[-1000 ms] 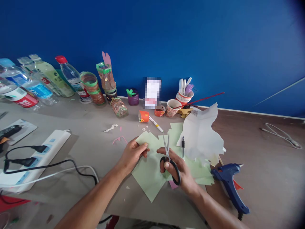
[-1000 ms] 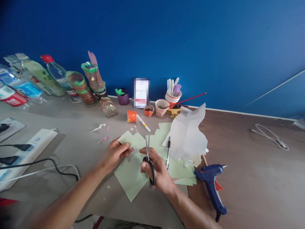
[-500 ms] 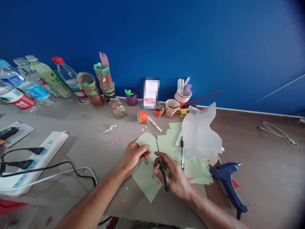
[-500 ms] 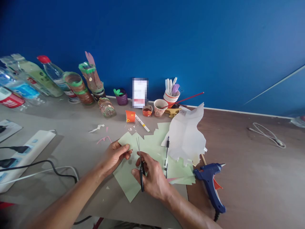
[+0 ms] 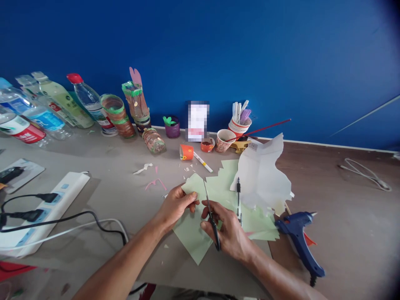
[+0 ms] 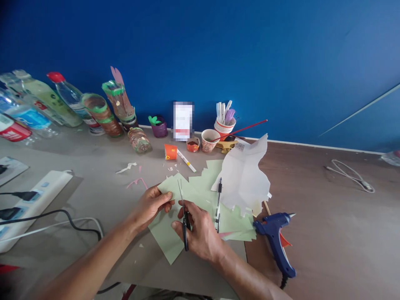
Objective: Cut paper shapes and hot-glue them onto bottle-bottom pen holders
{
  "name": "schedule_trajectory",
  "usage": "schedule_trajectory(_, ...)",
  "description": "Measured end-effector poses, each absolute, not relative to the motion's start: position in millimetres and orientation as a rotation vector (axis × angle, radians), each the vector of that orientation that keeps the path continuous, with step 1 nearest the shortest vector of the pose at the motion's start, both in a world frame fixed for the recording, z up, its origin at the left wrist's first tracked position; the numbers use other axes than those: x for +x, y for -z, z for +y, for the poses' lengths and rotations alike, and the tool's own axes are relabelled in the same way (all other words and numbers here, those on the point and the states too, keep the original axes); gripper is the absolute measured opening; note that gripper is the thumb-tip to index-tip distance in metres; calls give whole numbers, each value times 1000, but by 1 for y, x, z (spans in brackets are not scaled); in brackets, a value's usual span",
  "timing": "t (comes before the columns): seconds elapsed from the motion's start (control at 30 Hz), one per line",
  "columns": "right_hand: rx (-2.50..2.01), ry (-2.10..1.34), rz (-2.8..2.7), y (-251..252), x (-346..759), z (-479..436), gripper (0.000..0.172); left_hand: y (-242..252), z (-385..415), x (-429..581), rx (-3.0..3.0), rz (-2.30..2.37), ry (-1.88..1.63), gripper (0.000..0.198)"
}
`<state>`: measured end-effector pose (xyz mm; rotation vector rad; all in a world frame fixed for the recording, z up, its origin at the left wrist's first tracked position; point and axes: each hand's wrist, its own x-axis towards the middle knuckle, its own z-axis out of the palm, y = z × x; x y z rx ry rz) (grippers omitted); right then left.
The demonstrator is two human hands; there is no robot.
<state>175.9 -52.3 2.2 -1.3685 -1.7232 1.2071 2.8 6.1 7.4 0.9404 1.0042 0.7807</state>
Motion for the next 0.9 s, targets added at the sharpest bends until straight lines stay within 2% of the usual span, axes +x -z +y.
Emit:
schedule_trajectory(0.23, -1378, -1189, -1717, -3, 175, -51, 33, -7, 7, 3, 952, 1018, -766, 25)
schedule_trajectory(0.53, -1393, -1183, -1711, -1, 173, -52, 24, -7, 7, 3, 955, 1013, -754, 24)
schedule_trajectory(0.9, -1415, -1153, -1733, -3, 173, -52, 24, -8, 7, 3, 949, 1005, -759, 25)
